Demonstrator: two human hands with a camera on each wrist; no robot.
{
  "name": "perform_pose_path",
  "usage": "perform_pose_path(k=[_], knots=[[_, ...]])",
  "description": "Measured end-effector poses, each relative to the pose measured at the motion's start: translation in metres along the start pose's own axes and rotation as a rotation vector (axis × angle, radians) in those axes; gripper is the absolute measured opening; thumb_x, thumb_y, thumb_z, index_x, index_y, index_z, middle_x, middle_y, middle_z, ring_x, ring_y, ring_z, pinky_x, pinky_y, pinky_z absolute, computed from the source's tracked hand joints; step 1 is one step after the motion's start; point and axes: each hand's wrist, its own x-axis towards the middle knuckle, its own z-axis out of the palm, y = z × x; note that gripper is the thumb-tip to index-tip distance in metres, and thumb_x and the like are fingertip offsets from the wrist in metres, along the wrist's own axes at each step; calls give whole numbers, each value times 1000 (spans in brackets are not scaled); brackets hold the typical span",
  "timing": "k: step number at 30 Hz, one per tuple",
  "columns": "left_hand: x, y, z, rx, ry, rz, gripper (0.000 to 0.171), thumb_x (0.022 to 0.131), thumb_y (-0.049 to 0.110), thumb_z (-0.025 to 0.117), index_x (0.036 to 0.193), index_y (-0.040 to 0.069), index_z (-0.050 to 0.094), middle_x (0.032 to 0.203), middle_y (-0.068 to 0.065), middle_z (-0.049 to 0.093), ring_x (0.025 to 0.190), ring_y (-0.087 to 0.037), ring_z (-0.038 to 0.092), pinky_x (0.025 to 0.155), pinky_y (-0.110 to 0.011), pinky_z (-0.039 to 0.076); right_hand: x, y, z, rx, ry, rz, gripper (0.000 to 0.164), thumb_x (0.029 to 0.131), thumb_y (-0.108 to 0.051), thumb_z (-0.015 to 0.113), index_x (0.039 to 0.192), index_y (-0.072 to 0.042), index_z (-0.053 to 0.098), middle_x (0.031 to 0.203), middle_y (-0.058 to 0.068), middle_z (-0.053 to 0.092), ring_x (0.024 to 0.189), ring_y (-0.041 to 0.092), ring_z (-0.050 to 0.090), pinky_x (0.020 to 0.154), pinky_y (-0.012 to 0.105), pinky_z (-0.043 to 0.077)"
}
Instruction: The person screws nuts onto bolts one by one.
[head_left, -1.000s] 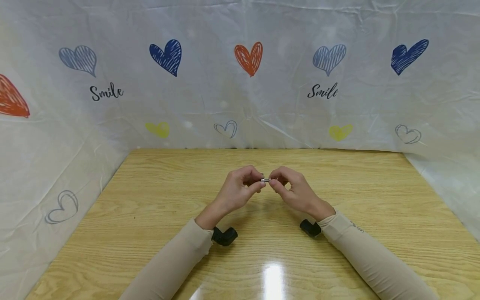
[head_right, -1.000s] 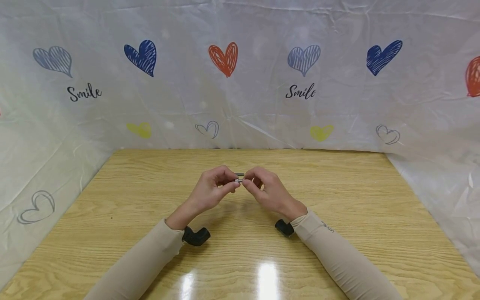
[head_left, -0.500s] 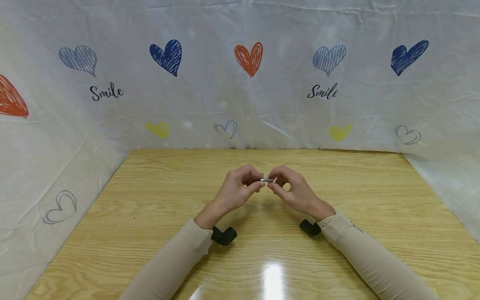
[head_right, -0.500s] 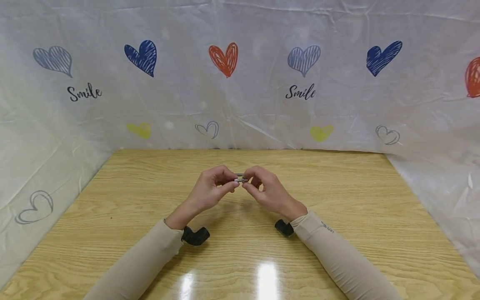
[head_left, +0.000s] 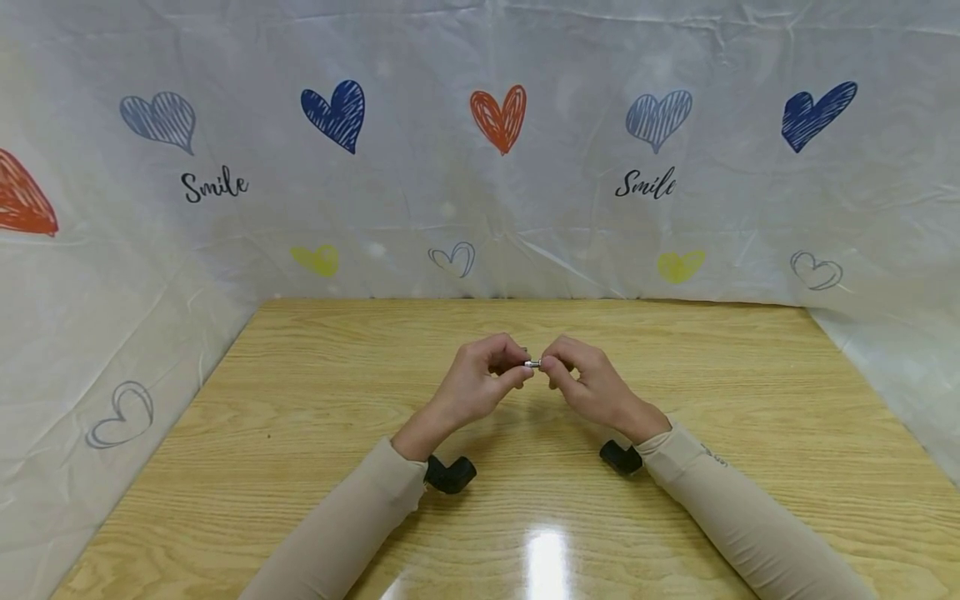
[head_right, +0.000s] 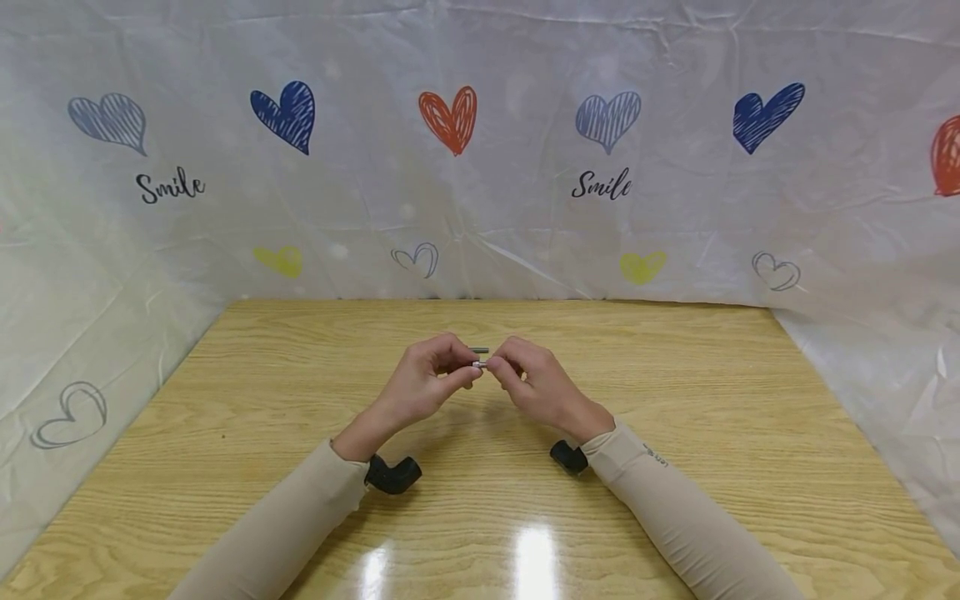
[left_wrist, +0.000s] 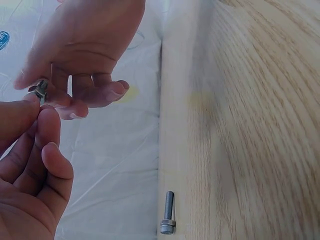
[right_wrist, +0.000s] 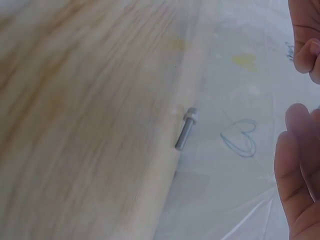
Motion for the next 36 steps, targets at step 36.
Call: perform_pose_path(k=[36], knots=[[1, -1, -1, 8, 7, -12, 3, 88, -5, 64, 92, -4, 63, 79, -17, 64, 66, -30, 61, 58, -28, 47, -2, 7, 0, -2, 4, 11, 9, 93, 5, 56, 96, -2, 61, 83, 6, 59, 65, 18, 57, 61, 34, 49]])
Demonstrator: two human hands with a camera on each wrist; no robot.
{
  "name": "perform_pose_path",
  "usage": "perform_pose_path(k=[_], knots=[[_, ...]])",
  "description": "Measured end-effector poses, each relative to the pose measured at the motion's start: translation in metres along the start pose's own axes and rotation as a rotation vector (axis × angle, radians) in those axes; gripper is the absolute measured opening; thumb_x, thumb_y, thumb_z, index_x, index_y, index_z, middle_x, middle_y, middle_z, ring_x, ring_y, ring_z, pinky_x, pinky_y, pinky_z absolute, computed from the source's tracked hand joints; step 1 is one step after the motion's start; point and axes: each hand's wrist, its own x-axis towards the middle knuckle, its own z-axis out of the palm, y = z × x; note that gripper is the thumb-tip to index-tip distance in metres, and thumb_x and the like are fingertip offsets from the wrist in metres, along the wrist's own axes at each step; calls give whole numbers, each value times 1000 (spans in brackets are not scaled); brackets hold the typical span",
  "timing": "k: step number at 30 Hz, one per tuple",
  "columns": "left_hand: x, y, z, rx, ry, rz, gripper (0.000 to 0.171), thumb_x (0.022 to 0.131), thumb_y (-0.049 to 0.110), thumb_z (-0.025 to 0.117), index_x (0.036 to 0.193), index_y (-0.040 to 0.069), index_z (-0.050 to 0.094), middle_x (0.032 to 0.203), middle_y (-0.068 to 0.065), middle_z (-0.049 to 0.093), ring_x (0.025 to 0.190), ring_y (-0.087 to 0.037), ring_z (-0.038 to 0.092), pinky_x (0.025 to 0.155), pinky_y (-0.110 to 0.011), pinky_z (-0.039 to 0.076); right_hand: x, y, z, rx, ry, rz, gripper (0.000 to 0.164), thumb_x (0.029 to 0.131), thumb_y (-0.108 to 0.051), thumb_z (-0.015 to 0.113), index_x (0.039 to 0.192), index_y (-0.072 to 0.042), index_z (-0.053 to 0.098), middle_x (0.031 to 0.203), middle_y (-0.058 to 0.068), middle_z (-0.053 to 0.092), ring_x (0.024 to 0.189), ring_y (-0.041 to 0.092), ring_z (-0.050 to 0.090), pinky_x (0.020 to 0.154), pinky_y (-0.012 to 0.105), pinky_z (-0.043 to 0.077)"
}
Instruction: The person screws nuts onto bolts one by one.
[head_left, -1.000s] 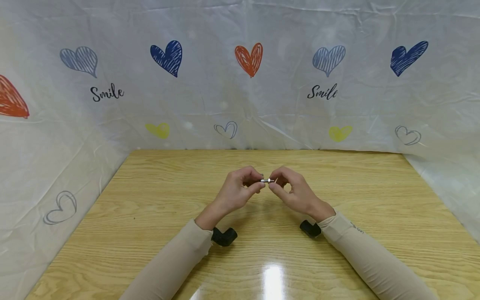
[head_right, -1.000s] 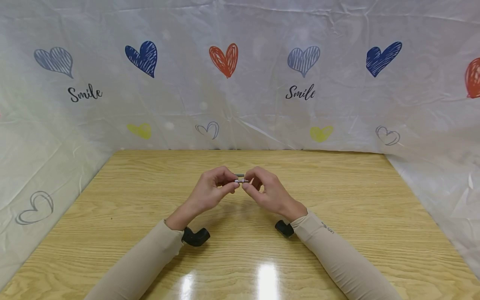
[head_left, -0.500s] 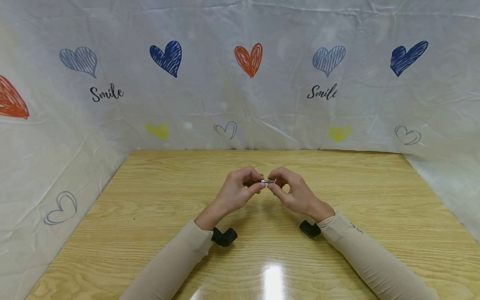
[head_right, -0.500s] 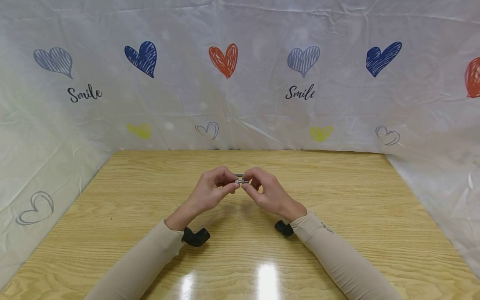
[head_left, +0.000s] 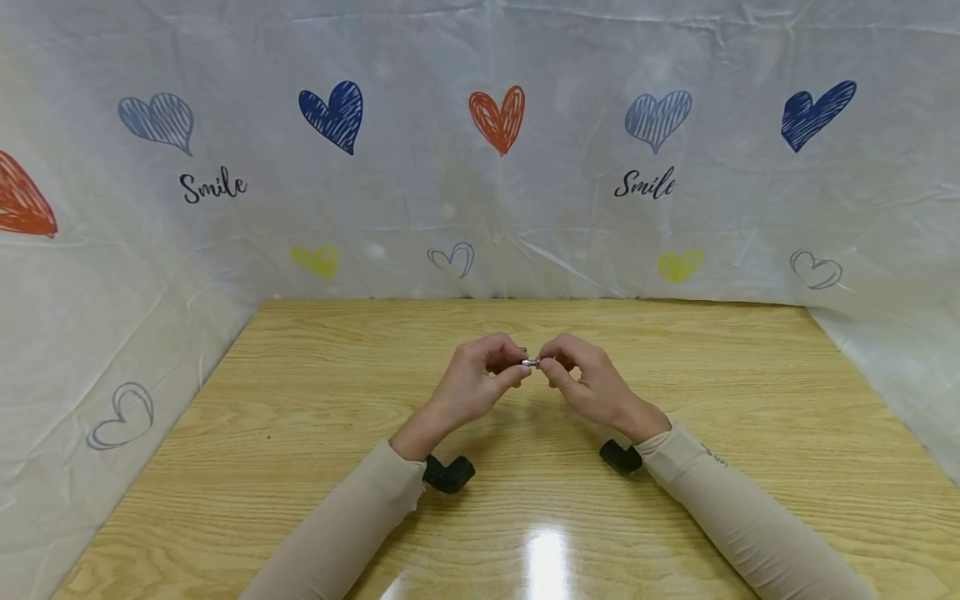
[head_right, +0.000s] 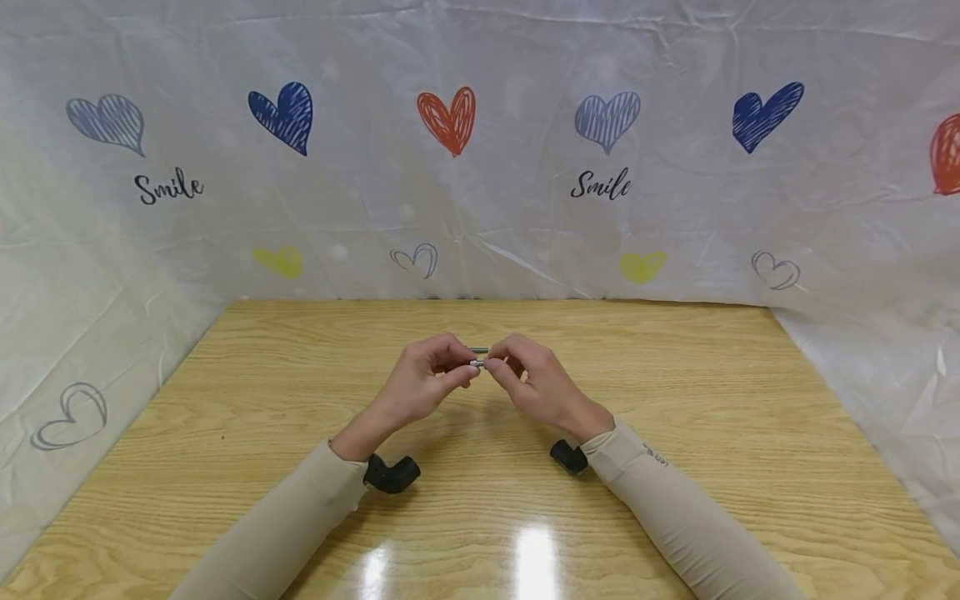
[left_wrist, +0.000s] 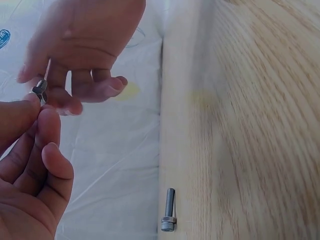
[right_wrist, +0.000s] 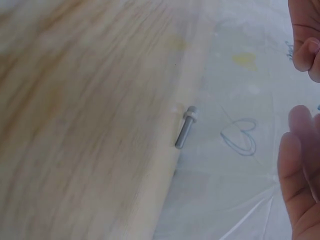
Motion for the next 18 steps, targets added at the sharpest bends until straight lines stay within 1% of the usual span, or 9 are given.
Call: perform_pose_path(k=[1, 3, 4, 6, 14, 18], knots=[[0, 0, 0, 0, 2, -3, 4, 88, -5, 64, 92, -5, 63, 79, -17, 64, 66, -30, 61, 58, -28, 48, 0, 0, 0, 3, 2, -3, 9, 92, 5, 58, 99, 0, 60, 85, 8, 60, 65, 18, 57, 61, 34, 49], [0, 0, -1, 2, 4, -8, 4, 88, -4, 64, 92, -5, 63, 80, -17, 64, 66, -29, 61, 58, -27, 48, 0, -1, 0, 3, 7, -11, 15, 89, 4, 62, 104, 1, 58, 88, 10, 61, 66, 17, 57, 61, 34, 49], [0, 0, -1, 3, 5, -10, 4, 88, -4, 64, 92, -5, 63, 80, -17, 64, 66, -28, 61, 58, -27, 48, 1, -8, -2, -2, 8, -11, 19, 87, 7, 63, 104, 4, 57, 89, 11, 61, 66, 19, 57, 62, 35, 50], [0, 0, -1, -2, 8, -11, 4, 88, -5, 64, 92, -5, 63, 81, -17, 64, 67, -31, 61, 59, -27, 48, 1, -8, -1, -3, 14, -23, 23, 85, 9, 64, 106, 5, 56, 89, 12, 61, 65, 19, 57, 61, 35, 50], [0, -2, 0, -17, 2, -7, 5, 89, -3, 64, 93, -4, 63, 81, -18, 64, 68, -35, 61, 58, -26, 48, 2, -9, -1, -2, 21, -80, 19, 85, 13, 63, 99, 1, 58, 89, 10, 60, 64, 18, 55, 60, 32, 49], [0, 0, 0, -29, -2, -3, 5, 89, -4, 64, 93, -5, 63, 81, -20, 64, 69, -37, 61, 59, -27, 48, 2, -7, 0, 3, 16, -80, 16, 87, 12, 61, 97, 0, 59, 86, 9, 59, 64, 17, 53, 61, 31, 48]])
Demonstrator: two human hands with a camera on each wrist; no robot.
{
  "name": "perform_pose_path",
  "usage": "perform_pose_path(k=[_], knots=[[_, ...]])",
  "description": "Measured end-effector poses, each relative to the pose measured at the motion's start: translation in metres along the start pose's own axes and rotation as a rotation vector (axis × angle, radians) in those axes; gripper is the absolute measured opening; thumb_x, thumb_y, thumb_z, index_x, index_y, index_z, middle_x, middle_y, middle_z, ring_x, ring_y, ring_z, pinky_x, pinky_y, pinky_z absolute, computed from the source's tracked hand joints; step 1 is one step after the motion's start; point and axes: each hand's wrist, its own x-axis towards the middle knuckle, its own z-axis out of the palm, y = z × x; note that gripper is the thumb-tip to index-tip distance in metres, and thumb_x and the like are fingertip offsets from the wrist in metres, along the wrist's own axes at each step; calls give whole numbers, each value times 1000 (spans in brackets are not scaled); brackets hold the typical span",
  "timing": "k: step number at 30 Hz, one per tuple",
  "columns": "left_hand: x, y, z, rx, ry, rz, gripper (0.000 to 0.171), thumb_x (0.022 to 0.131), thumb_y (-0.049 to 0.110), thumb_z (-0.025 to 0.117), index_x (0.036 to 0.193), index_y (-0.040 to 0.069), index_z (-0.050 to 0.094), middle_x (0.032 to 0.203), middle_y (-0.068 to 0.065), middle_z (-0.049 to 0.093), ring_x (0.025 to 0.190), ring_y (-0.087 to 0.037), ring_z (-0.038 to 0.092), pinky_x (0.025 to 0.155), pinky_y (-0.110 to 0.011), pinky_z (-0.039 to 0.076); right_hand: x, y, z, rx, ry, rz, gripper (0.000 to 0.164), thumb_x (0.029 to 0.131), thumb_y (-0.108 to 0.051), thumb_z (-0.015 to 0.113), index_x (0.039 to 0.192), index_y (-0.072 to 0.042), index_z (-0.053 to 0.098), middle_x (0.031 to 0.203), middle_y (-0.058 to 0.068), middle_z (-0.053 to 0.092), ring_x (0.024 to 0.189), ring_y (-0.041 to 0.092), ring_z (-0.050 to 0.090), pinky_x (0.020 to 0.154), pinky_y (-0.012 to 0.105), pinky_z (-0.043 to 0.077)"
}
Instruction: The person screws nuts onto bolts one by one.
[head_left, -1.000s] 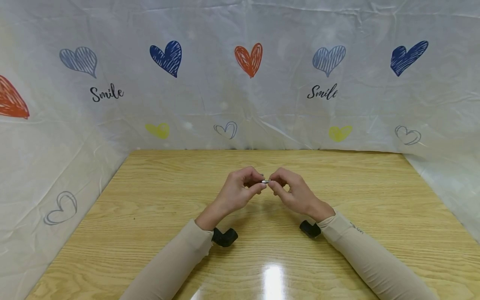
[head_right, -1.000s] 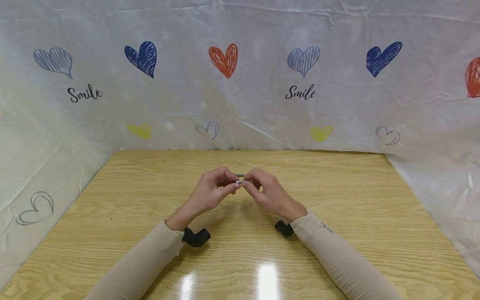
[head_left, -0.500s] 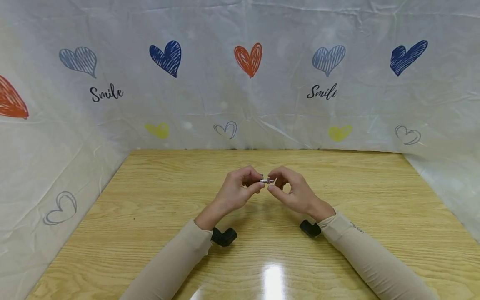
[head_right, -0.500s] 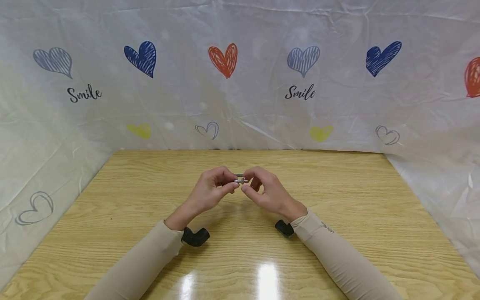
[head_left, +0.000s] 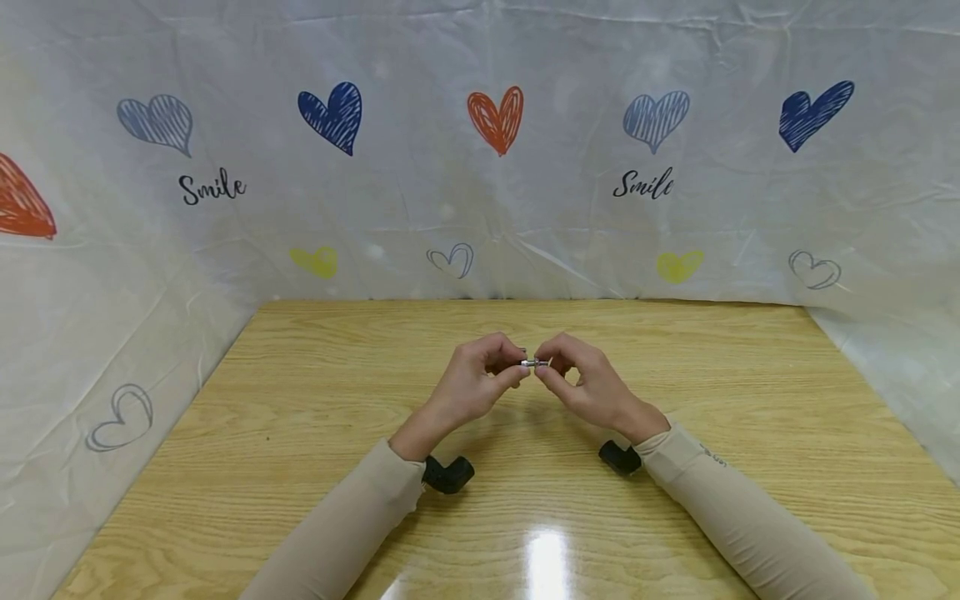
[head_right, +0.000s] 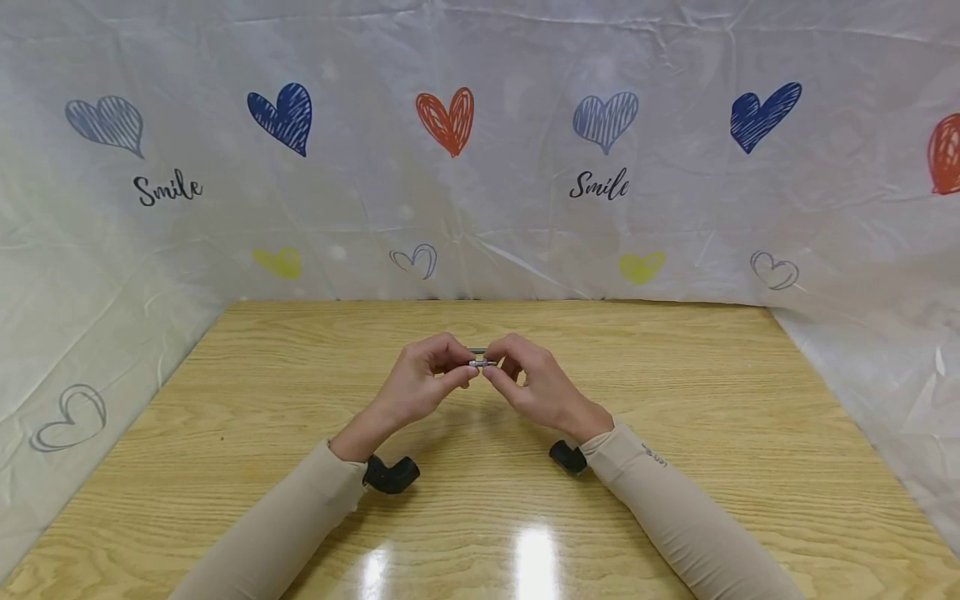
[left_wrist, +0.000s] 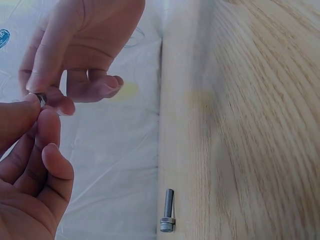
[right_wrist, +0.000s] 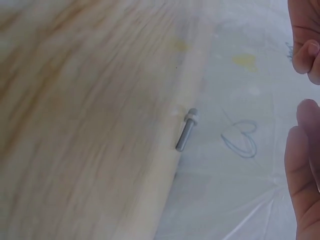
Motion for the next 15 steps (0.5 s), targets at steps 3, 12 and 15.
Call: perform_pose_path(k=[3, 12, 15], knots=[[0, 1, 0, 5, -9, 6, 4, 89, -5, 64, 93, -5, 63, 80, -19, 63, 67, -33, 61, 58, -27, 47, 0, 2, 1, -8, -4, 14, 15, 89, 12, 58, 92, -3, 60, 80, 7, 57, 63, 15, 52, 59, 30, 46], [0, 1, 2, 19, -19, 7, 4, 88, -6, 64, 91, -3, 63, 78, -16, 63, 66, -30, 60, 57, -33, 48, 0, 6, 1, -40, 6, 17, 21, 89, 14, 55, 86, -7, 60, 76, 4, 55, 64, 11, 50, 59, 26, 44], [0, 2, 1, 18, -7, -3, 3, 88, -5, 64, 91, -4, 63, 78, -17, 64, 66, -33, 61, 57, -30, 48, -1, 6, 1, -43, 12, 25, 18, 91, 12, 54, 90, -5, 61, 78, 3, 55, 64, 14, 51, 59, 28, 44]])
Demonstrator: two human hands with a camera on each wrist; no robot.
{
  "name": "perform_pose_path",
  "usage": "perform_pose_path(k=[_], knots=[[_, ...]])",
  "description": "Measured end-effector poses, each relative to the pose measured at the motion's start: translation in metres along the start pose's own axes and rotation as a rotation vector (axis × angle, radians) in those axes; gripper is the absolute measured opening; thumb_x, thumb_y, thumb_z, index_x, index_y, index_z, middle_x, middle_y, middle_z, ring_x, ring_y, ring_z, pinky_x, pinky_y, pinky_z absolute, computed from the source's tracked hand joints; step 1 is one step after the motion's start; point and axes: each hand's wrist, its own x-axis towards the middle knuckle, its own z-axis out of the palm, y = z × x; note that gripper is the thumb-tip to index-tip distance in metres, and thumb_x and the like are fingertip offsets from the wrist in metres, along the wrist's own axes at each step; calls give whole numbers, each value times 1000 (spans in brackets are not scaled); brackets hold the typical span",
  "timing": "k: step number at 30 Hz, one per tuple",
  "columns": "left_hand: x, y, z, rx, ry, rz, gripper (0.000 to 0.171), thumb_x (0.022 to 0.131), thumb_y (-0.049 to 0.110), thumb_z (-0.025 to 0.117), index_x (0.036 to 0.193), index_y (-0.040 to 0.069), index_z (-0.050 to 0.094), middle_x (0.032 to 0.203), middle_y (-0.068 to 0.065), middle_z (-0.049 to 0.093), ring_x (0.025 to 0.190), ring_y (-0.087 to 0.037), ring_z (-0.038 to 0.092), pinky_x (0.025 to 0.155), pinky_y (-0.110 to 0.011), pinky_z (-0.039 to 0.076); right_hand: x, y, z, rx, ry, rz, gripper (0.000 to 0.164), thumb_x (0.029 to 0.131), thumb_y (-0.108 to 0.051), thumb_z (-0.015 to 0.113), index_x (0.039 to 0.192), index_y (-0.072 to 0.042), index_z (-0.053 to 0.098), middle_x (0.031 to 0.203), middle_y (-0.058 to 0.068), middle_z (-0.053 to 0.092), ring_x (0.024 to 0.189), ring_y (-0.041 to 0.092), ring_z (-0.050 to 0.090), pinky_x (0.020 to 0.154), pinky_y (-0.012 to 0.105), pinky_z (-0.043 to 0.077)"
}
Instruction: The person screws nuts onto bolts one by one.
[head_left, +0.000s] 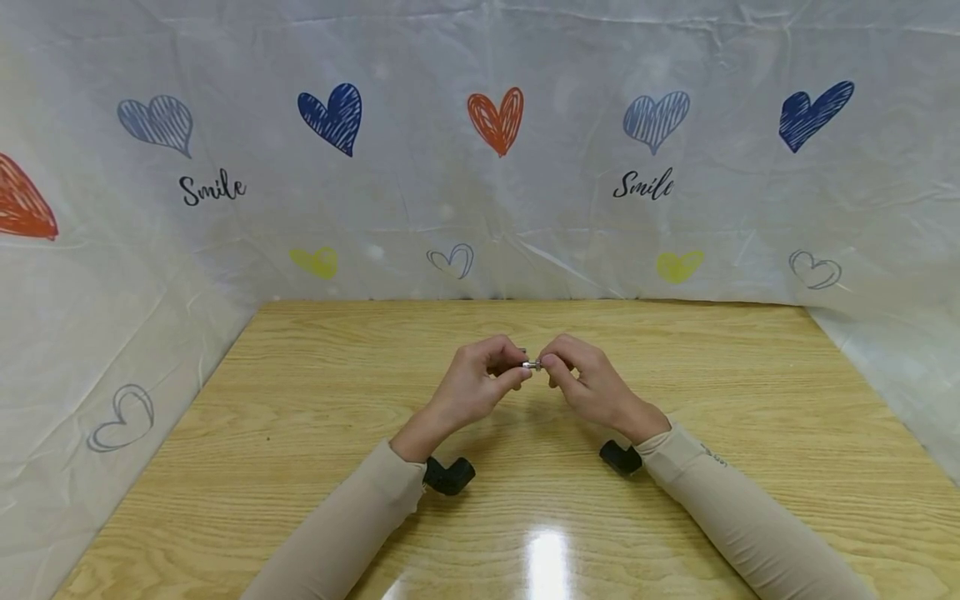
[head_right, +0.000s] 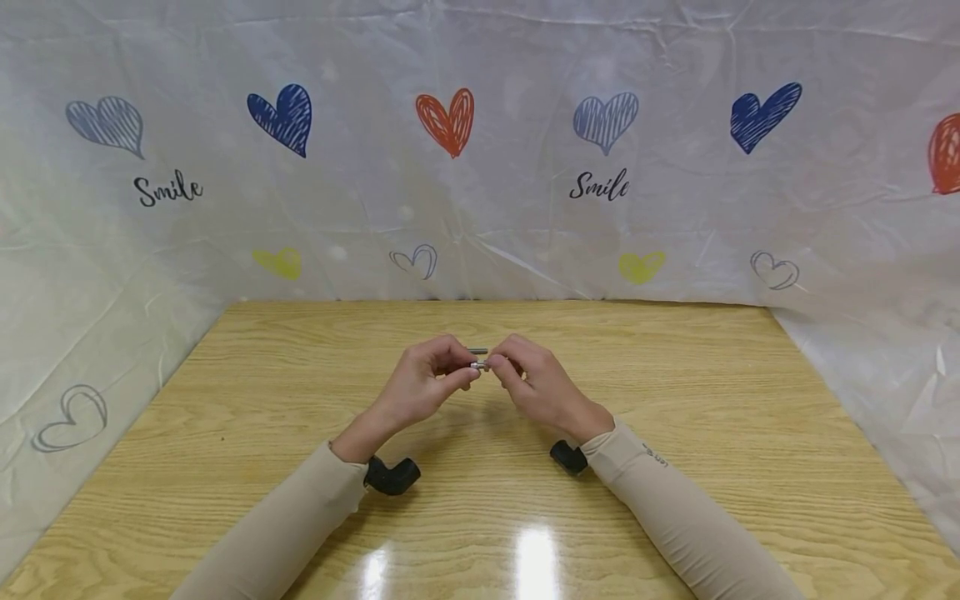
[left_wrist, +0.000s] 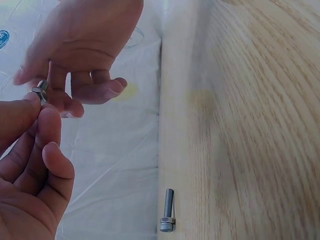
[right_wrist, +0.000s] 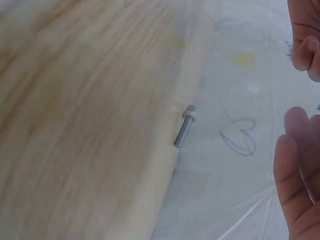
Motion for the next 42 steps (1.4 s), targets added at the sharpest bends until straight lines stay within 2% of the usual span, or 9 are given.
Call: perform_pose_path(k=[4, 9, 16, 23, 27, 29, 33, 36, 42], knots=[[0, 1, -1, -1, 10, -11, 4, 88, -4, 64, 92, -5, 64, 79, -19, 64, 67, -35, 62, 58, -26, 47, 0, -2, -1, 15, 7, 6, 12, 89, 8, 60, 99, 2, 60, 84, 9, 58, 65, 17, 55, 60, 35, 48], [0, 0, -2, 14, 15, -12, 4, 88, -4, 65, 92, -5, 64, 79, -17, 65, 66, -30, 62, 58, -25, 47, 1, -4, -2, 37, 21, -40, 24, 82, 12, 67, 103, 6, 57, 90, 14, 60, 64, 20, 56, 57, 42, 50], [0, 0, -2, 17, 10, -13, 4, 88, -4, 65, 92, -5, 64, 79, -17, 65, 66, -31, 62, 57, -27, 47, 2, -4, -2, 38, 18, -85, 24, 80, 15, 67, 99, 3, 58, 90, 13, 59, 64, 19, 55, 58, 33, 49], [0, 1, -2, -1, -3, 3, 4, 89, -4, 64, 93, -5, 63, 78, -20, 64, 66, -32, 61, 57, -29, 47, 2, -1, -1, 16, 17, -65, 9, 87, 8, 64, 90, 0, 62, 85, 8, 59, 66, 16, 50, 63, 24, 45], [0, 1, -2, -3, -7, 14, 4, 89, -4, 64, 92, -5, 63, 77, -20, 63, 65, -27, 60, 56, -26, 45, -3, 18, 4, 5, 7, -57, 15, 88, 7, 63, 89, -8, 63, 84, 1, 57, 70, 12, 48, 64, 22, 43], [1, 0, -2, -1, -5, 17, 4, 88, -5, 64, 92, -4, 63, 76, -18, 63, 64, -26, 60, 56, -25, 45, -5, 27, 6, 5, -1, -55, 11, 91, 0, 63, 91, -10, 63, 86, -1, 57, 71, 9, 48, 65, 22, 43], [1, 0, -2, -5, -4, 12, 4, 88, -5, 64, 92, -5, 63, 77, -17, 64, 65, -31, 61, 56, -27, 47, -3, 14, 2, 17, -18, -16, 5, 91, -3, 63, 96, -5, 62, 89, 3, 58, 69, 14, 51, 63, 30, 48], [1, 0, -2, -5, -1, 3, 4, 88, -5, 64, 92, -6, 63, 80, -18, 65, 67, -35, 62, 57, -30, 49, 0, -3, -3, 23, -20, 23, 18, 86, 5, 66, 102, 1, 60, 92, 11, 60, 67, 20, 55, 60, 39, 50], [1, 1, -2, -5, 7, -1, 5, 88, -5, 64, 93, -6, 63, 80, -18, 65, 67, -36, 63, 58, -29, 49, 0, -5, -3, 21, -25, 29, 24, 85, 7, 66, 106, 3, 57, 94, 13, 61, 66, 19, 58, 60, 37, 50]])
